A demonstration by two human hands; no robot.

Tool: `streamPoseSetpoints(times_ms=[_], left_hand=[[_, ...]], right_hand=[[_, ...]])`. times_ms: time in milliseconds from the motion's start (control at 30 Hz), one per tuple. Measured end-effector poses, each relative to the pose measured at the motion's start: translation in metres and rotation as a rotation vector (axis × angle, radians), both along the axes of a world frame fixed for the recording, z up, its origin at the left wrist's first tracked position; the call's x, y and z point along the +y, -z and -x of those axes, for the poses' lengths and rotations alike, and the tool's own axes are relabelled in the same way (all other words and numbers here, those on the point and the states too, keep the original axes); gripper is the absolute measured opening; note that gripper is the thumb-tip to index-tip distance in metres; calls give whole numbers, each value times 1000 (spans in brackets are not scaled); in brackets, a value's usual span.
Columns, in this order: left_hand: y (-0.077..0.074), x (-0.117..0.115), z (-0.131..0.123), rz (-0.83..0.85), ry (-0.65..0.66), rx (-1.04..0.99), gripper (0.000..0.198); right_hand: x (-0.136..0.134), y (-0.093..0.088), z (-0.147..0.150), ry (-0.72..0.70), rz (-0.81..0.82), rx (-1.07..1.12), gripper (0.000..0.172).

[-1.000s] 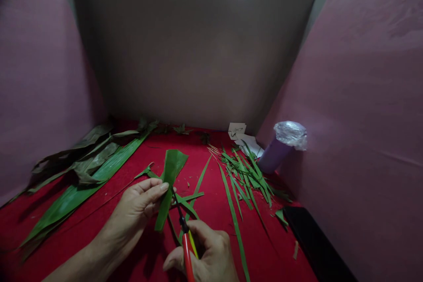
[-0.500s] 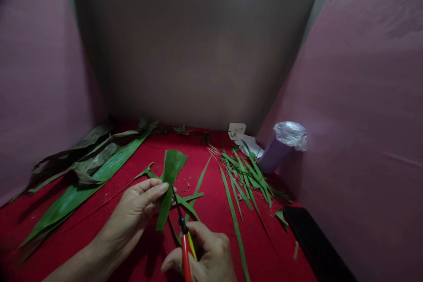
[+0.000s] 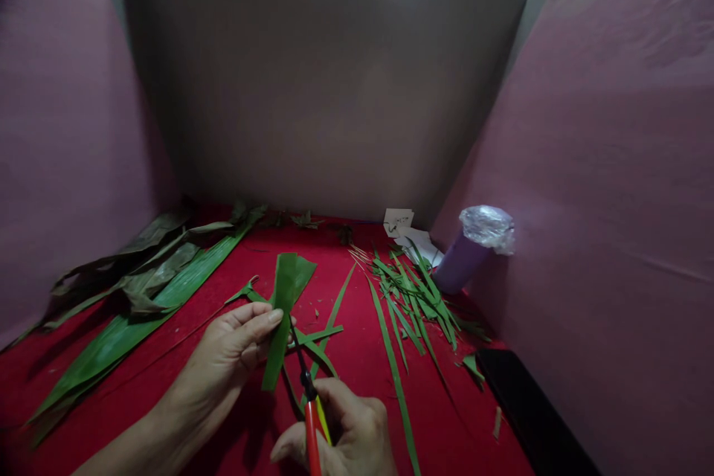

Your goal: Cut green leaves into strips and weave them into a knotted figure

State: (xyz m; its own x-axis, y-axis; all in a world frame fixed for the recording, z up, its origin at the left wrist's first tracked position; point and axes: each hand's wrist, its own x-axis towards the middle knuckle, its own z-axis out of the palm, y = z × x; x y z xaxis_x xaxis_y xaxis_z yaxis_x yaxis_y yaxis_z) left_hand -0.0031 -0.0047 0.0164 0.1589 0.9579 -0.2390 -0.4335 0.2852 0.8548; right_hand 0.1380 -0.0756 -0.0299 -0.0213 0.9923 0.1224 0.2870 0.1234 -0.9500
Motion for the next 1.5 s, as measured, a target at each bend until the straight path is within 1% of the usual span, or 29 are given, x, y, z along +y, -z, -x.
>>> streamPoseSetpoints(times_ms=[133, 267, 300, 333, 400, 433, 500, 533, 633, 700, 733, 767, 800, 833, 900, 933, 1000, 1067, 1167, 1367, 1500], left_hand=[[0, 0, 1, 8, -1, -8, 16], [1, 1, 3, 14, 22, -55, 13], [1, 1, 3, 22, 37, -73, 13], [1, 2, 3, 33, 56, -87, 12], [0, 3, 4, 58, 91, -107, 11], [0, 3, 3, 68, 101, -114, 10], [0, 3, 3, 80, 109, -132, 9], [0, 3, 3, 86, 111, -144, 9], [1, 2, 4, 97, 118, -180, 10], [2, 2, 4, 94, 131, -186, 10], [2, 2, 4, 89, 136, -185, 10], [3, 2, 4, 81, 142, -181, 10], [3, 3, 4, 73, 147, -179, 10], [4, 3, 4, 63, 148, -177, 11], [4, 3, 4, 45, 150, -172, 11], [4, 4, 3, 38, 150, -166, 11], [4, 3, 3, 24, 144, -150, 10], [4, 3, 2, 11, 144, -129, 10], [4, 2, 2, -5, 140, -107, 9], [7, 1, 2, -20, 142, -80, 10], [5, 0, 1, -7, 161, -102, 9]], right_hand=[[-3, 2, -2, 23, -29, -47, 18], [-1, -9, -12, 56, -24, -150, 21], [2, -13, -17, 62, -11, -211, 21], [6, -16, -22, 74, -17, -318, 20], [17, -20, -33, 135, -56, -549, 26], [23, -21, -38, 128, -61, -649, 25], [37, -21, -47, 127, -69, -857, 17], [43, -20, -51, 104, -77, -937, 13], [55, -21, -54, 60, -115, -1117, 14], [58, -24, -50, 74, -162, -1147, 16], [58, -27, -46, 80, -189, -1097, 18], [57, -30, -41, 82, -212, -998, 19], [55, -33, -35, 63, -220, -841, 19], [54, -36, -29, 39, -201, -642, 19], [51, -41, -17, -19, -92, -273, 20], [50, -43, -12, -33, -54, -139, 20], [50, -45, -5, -39, -14, 34, 19], [50, -46, -1, -37, 13, 121, 18], [52, -46, 1, -31, 45, 194, 19], [52, -46, 5, -2, 66, 224, 16], [53, -43, 6, -3, 67, 256, 15]])
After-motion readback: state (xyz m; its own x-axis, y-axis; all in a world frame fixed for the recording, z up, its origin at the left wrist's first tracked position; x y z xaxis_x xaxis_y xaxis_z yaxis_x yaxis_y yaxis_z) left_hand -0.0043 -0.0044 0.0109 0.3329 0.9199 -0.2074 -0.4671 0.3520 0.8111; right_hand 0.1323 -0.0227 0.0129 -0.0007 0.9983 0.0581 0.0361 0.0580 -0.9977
